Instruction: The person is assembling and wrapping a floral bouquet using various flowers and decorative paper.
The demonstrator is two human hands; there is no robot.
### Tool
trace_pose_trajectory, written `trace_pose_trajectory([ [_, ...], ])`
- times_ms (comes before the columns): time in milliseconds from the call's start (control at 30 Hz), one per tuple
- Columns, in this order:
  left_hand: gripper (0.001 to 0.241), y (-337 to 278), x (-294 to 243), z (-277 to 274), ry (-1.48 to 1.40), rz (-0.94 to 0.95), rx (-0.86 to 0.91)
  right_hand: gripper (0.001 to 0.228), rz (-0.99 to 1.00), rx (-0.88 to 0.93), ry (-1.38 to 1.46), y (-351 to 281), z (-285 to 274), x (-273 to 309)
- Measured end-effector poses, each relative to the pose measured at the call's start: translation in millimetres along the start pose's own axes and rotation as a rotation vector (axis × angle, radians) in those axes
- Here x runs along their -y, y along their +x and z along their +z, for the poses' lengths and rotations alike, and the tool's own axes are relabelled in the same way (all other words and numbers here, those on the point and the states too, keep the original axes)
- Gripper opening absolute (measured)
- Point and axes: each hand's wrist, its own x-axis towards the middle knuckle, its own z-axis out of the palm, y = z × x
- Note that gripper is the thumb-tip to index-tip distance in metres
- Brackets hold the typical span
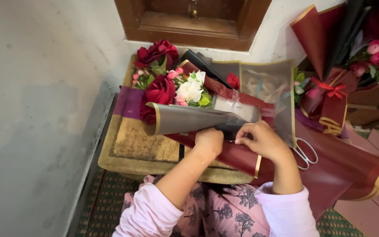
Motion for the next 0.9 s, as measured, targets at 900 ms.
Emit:
trace_pose_trajectory([
  [900, 0.019, 8.7, -50.4, -108.3, -2.316, -0.246, -0.249, 0.022, 0.048, -0.908, 0.383, 8.8, 33.7, 59.0],
])
